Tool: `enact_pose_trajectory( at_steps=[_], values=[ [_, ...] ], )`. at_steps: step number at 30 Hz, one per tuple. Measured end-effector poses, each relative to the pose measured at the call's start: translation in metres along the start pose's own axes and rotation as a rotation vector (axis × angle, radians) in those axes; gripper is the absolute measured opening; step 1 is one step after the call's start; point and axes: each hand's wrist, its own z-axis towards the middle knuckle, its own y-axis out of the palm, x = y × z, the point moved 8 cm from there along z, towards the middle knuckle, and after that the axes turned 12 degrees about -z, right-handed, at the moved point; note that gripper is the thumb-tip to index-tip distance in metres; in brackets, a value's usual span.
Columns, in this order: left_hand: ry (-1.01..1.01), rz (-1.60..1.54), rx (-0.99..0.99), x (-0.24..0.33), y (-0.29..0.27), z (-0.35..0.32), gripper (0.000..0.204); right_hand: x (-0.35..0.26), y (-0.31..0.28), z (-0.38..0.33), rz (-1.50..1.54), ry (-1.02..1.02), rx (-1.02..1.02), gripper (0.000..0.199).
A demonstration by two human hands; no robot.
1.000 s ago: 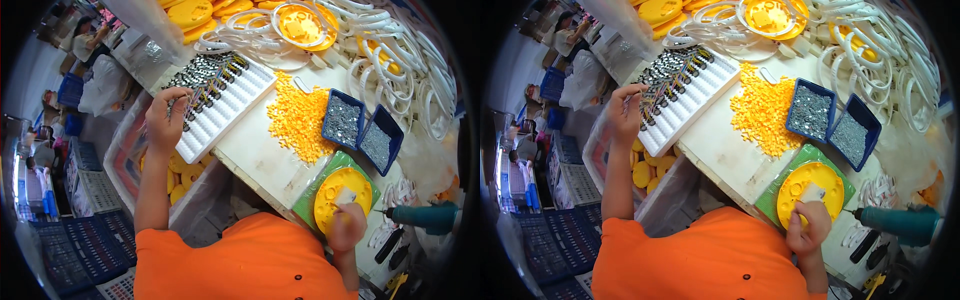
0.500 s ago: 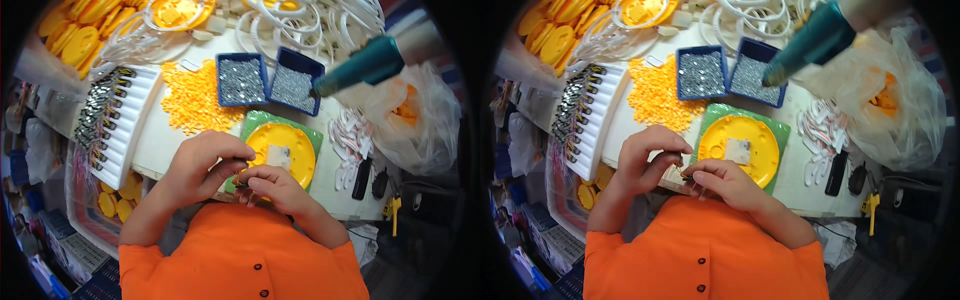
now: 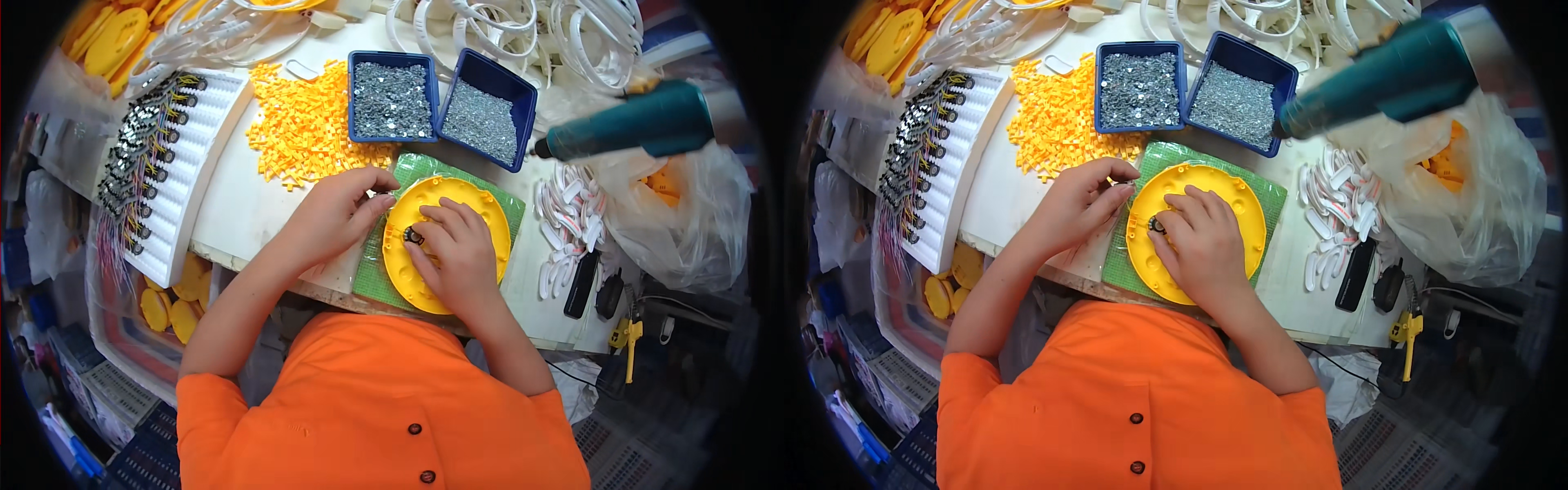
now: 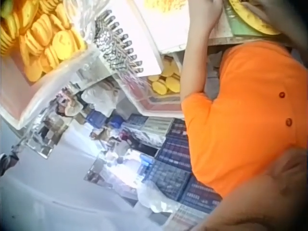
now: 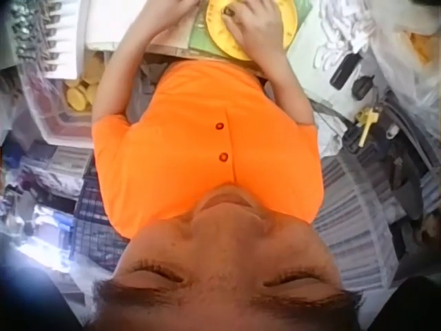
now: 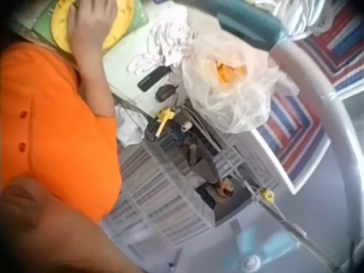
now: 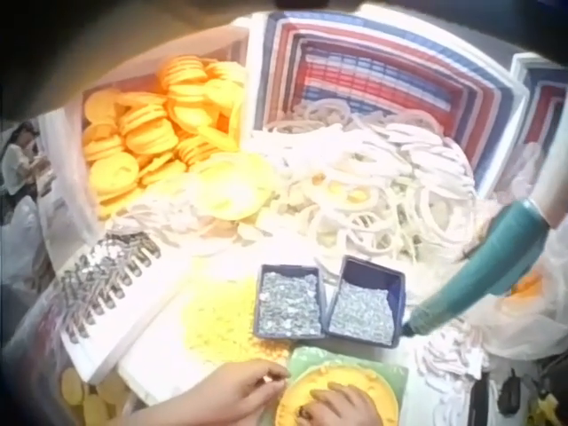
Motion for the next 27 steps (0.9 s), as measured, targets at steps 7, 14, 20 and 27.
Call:
enact_pose_trajectory(
  at_steps=[7, 14, 20, 27],
  values=[
    [0.380, 0.373, 0.101, 0.044, -0.029, 0.031, 0.028, 0.006, 0.005, -0.004, 0.030, 0.030, 0.000, 0.021],
    [0.495, 0.975, 0.176, 0.033, -0.042, 0.095, 0.017, -0.015, -0.043, -0.021, 0.109, -0.179, 0.168, 0.028],
    [0.599, 0.921, 0.227, 0.043, -0.044, 0.091, 0.012, 0.036, -0.155, -0.050, -0.348, 0.200, 0.728, 0.074],
    [0.582, 0.904, 0.244, 0.041, -0.045, 0.089, 0.014, 0.090, -0.108, 0.036, 1.090, 0.243, 0.328, 0.101]
  ],
)
